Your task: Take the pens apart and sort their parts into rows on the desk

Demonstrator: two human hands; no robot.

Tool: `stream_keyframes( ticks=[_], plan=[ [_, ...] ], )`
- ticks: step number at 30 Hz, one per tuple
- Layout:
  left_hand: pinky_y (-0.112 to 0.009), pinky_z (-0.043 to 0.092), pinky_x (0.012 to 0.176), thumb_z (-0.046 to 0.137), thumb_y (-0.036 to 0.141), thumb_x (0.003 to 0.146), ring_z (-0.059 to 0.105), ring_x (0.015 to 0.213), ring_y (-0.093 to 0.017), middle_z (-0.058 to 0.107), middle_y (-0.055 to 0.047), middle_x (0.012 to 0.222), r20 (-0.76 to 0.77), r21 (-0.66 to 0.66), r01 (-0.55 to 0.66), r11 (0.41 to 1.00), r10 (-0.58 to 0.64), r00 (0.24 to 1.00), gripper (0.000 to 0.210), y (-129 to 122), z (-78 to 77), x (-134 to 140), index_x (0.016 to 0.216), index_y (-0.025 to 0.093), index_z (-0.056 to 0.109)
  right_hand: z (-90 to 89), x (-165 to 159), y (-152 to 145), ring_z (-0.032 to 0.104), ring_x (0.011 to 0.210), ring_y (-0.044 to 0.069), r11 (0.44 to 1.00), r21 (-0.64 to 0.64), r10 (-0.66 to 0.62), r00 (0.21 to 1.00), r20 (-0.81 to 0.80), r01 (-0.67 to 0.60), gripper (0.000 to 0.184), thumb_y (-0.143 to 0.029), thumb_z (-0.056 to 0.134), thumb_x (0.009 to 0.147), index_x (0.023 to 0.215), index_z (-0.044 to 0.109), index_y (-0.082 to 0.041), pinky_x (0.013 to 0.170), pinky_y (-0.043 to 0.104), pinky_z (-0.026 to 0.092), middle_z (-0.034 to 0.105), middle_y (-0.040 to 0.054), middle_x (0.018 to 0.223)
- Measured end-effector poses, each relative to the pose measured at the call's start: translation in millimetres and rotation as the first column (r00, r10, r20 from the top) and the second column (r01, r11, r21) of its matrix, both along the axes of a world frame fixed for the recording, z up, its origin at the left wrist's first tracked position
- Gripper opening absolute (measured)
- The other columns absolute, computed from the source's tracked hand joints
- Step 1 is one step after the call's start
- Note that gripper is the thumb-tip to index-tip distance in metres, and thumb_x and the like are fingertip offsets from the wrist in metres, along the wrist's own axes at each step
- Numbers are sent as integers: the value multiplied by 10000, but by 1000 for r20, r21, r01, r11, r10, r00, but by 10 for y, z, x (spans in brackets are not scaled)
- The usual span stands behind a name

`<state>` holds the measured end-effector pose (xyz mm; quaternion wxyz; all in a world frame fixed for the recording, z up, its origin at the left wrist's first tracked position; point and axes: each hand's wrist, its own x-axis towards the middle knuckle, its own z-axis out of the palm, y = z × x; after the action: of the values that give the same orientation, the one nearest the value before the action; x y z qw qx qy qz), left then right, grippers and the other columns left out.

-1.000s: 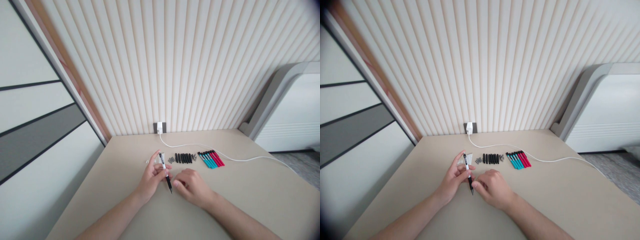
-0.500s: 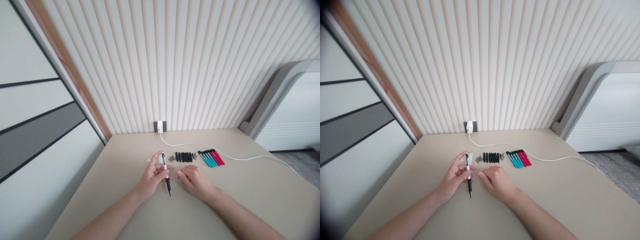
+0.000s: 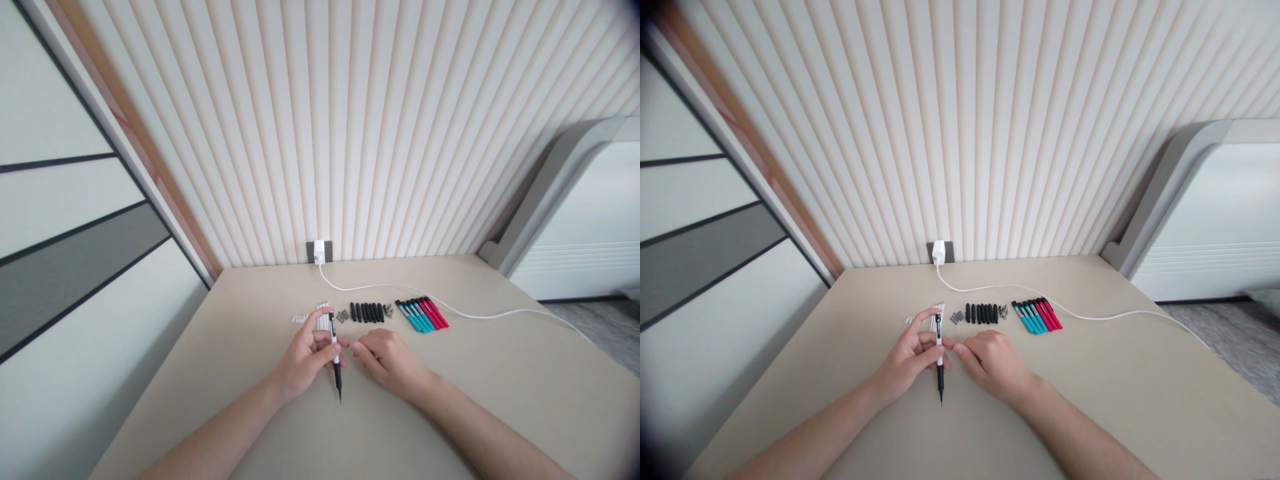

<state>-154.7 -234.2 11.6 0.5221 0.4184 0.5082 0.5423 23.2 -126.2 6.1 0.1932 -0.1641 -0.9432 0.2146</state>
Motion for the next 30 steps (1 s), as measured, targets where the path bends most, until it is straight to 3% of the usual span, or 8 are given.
stream_keyframes(
  ticks=[6, 13, 18, 21, 24, 30],
  plan=[
    [-254, 493, 625, 668, 371, 837, 678, 739, -166, 658, -48, 1000, 24, 1, -11, 1000, 11, 1000, 737, -8, -5, -4, 1430, 289, 239, -8, 7, 7, 474, 592, 123, 1000, 10, 26, 1000, 15, -26, 461, -350, 303, 1021, 697, 584, -182, 617, 260, 310, 529, 0, 597],
    [-270, 506, 620, 661, 360, 847, 690, 719, -184, 683, -72, 975, 9, 9, 18, 1000, -18, 1000, 702, -24, -4, -8, 1423, 251, 274, 7, 5, -2, 475, 591, 126, 999, 7, 31, 999, 27, -31, 460, -349, 307, 1019, 681, 573, -186, 621, 264, 315, 528, 0, 591],
    [-363, 521, 811, 665, 324, 860, 693, 887, -217, 694, -108, 1075, 81, 134, -37, 990, 26, 996, 832, -60, -74, 22, 1491, 266, 126, 16, -9, -33, 505, 617, 129, 995, -82, 53, 998, -23, -54, 398, -338, 328, 1012, 769, 606, -189, 633, 255, 349, 572, 6, 645],
    [-394, 453, 977, 649, 296, 878, 641, 1070, -220, 708, -86, 1070, 68, 188, -117, 975, 105, 992, 771, -67, -114, 27, 1478, 260, 167, 37, -25, -74, 551, 684, 134, 977, -190, 78, 991, -108, -97, 299, -340, 380, 996, 907, 622, -188, 664, 245, 397, 623, 23, 765],
    [-425, 412, 1042, 646, 286, 882, 585, 1176, -236, 710, -81, 1077, 70, 213, -149, 966, 137, 988, 701, -64, -135, 27, 1448, 247, 234, 56, -44, -120, 588, 798, 145, 954, -255, 110, 975, -194, -158, 213, -327, 463, 965, 1071, 597, -200, 756, 260, 441, 650, 44, 926],
    [-448, 400, 1057, 652, 309, 871, 570, 1192, -256, 665, -118, 1189, 65, 153, -85, 984, 76, 995, 561, -60, -156, 40, 1361, 224, 391, 9, -80, -171, 598, 826, 167, 955, -256, 88, 971, -224, -146, 144, -279, 535, 924, 1020, 614, -205, 787, 294, 468, 657, 44, 894]
  ],
)
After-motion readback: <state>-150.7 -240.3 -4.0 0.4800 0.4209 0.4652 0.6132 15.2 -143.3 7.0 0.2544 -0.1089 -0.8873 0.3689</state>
